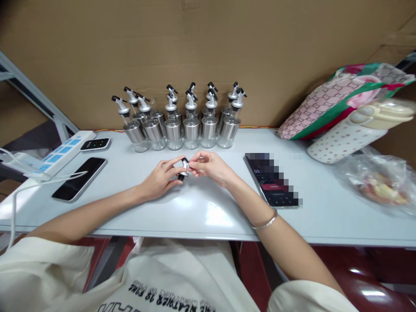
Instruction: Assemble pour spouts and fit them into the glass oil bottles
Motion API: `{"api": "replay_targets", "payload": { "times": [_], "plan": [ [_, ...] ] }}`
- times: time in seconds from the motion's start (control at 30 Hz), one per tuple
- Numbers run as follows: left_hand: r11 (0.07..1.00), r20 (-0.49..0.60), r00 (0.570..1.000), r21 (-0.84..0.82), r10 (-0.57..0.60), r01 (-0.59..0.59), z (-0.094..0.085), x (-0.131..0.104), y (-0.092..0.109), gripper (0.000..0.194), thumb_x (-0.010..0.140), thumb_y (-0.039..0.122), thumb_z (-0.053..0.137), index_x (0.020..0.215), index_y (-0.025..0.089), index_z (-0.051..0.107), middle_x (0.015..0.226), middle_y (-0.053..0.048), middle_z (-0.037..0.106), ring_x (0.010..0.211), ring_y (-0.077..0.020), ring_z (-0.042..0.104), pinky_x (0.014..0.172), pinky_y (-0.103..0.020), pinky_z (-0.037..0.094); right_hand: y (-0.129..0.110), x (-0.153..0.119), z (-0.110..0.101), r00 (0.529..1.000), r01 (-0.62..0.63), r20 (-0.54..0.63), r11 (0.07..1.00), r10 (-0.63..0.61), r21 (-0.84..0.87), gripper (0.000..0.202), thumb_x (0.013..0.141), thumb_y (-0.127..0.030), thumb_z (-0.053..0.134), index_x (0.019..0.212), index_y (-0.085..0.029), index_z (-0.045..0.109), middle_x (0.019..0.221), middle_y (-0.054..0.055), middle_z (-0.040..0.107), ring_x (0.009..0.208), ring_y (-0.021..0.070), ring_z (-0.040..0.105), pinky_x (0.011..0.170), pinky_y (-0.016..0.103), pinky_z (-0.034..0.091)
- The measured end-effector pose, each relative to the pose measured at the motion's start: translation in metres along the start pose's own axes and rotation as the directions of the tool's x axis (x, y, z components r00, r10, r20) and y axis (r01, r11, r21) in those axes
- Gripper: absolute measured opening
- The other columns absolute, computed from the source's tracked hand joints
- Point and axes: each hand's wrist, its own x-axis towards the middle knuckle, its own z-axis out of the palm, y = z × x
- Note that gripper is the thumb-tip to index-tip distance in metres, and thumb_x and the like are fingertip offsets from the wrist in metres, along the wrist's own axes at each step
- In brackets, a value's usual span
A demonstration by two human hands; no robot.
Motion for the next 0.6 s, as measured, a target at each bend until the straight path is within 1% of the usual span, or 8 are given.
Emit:
{"api": "replay_targets", "payload": {
  "times": [0.13,0.2,0.3,0.5,0.6],
  "plan": [
    [1.0,-0.02,1.0,-0.001,0.004,-0.004,-0.0001,-0.0002,0.0,0.035,0.096,0.036,0.038,0.122,0.015,0.049,0.137,-0.021,0.047,0.122,-0.0242,0.049,0.089,-0.037,0.042,0.0008,0.0005,0.0013,1.0,0.026,-0.015,0.999,-0.025,0.026,0.038,0.05,-0.033,0.088,0.069,-0.014,0.061,0.064,0.001,0.068,0.052,0.0074,0.057,0.055,0.021,0.047],
    [1.0,-0.006,1.0,-0.013,-0.007,0.007,-0.0003,-0.0007,-0.0001,0.035,0.097,0.036,0.038,0.123,0.015,0.048,0.138,-0.021,0.045,0.124,-0.0242,0.047,0.09,-0.037,0.042,0.0009,0.0003,0.0022,1.0,0.024,-0.016,0.999,-0.023,0.044,0.039,0.049,-0.033,0.088,0.069,-0.014,0.061,0.061,0.001,0.067,0.052,0.0072,0.056,0.054,0.02,0.046],
    [0.999,0.013,0.999,-0.038,-0.031,0.031,-0.0009,-0.0015,-0.0001,0.036,0.097,0.038,0.037,0.124,0.016,0.048,0.139,-0.02,0.044,0.124,-0.0239,0.048,0.092,-0.039,0.042,0.0012,-0.0002,0.003,1.0,0.012,-0.013,0.997,-0.011,0.077,0.036,0.051,-0.031,0.088,0.069,-0.014,0.062,0.06,-0.001,0.065,0.052,0.0071,0.056,0.055,0.019,0.046],
    [0.996,-0.001,0.999,-0.083,-0.042,0.042,-0.0023,-0.0009,0.0008,0.038,0.097,0.041,0.034,0.121,0.015,0.049,0.138,-0.02,0.045,0.119,-0.0227,0.052,0.092,-0.037,0.042,0.003,0.0005,0.0016,0.998,-0.064,0.008,0.986,0.063,0.151,0.03,0.056,-0.027,0.086,0.071,-0.014,0.064,0.067,0.001,0.068,0.055,0.0068,0.058,0.06,0.019,0.049],
    [0.994,0.007,0.999,-0.095,-0.046,0.047,-0.0031,0.0,0.0014,0.039,0.098,0.041,0.032,0.12,0.015,0.049,0.138,-0.02,0.046,0.116,-0.0222,0.053,0.092,-0.037,0.041,0.0039,0.0013,0.0012,0.993,-0.116,0.05,0.981,0.109,0.154,0.03,0.058,-0.03,0.085,0.073,-0.013,0.065,0.068,0.002,0.067,0.056,0.0074,0.058,0.06,0.019,0.049]
  ]
}}
